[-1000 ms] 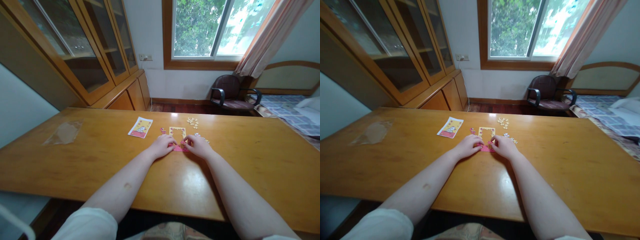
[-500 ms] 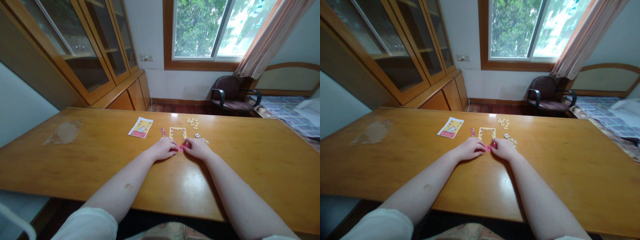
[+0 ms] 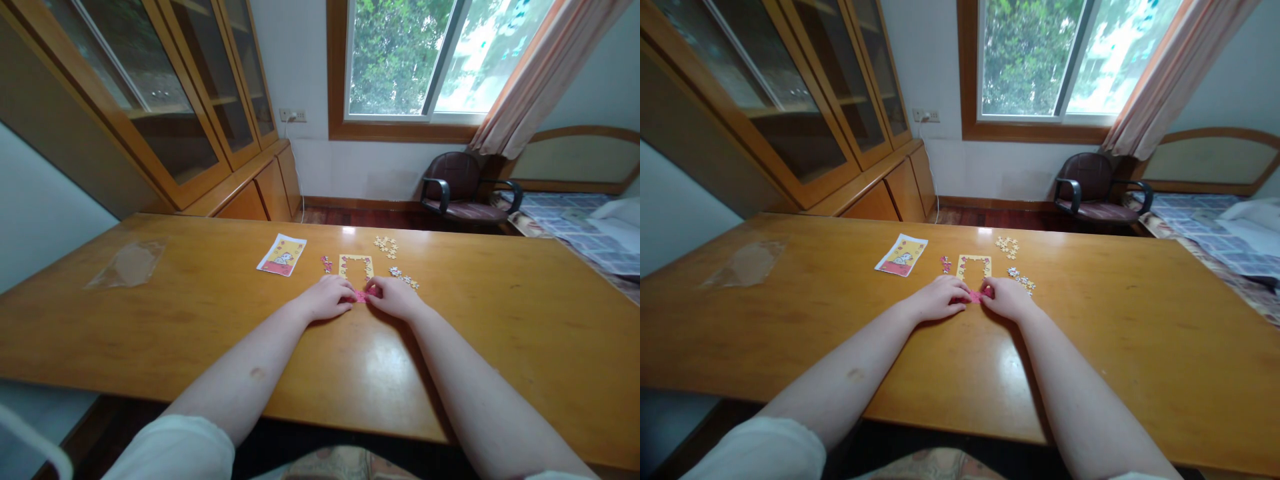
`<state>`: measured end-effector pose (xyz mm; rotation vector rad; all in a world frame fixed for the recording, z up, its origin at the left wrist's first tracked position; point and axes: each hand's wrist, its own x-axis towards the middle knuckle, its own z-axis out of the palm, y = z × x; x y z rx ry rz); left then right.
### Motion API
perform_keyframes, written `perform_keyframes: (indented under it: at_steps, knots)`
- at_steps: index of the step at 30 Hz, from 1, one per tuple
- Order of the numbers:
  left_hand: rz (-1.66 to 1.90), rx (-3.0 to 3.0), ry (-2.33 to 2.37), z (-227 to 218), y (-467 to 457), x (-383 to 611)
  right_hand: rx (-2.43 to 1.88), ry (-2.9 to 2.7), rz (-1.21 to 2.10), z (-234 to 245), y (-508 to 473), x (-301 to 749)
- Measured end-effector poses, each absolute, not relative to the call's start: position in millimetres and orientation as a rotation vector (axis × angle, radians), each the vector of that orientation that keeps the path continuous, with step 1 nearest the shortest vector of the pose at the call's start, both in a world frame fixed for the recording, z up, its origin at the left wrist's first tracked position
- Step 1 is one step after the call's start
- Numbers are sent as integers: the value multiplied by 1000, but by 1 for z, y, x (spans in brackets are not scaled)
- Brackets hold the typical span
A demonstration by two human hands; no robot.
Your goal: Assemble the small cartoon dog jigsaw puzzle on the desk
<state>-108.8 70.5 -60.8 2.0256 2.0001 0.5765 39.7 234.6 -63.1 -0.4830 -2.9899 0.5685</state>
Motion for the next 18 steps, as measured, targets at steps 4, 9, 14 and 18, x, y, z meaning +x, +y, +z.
perform_keyframes:
  at_steps: [4, 9, 14, 18]
  knots:
    - [578, 2024, 1993, -59, 70, -108, -460, -2962, 569, -64, 236, 41]
    - [590, 2027, 1987, -59, 70, -108, -340, -2975, 609, -62, 235, 42]
    - [622, 2023, 1974, -62, 70, -109, -302, -3016, 593, -62, 234, 40]
    - [638, 2028, 1968, -63, 70, -110, -299, -3018, 589, -62, 234, 40]
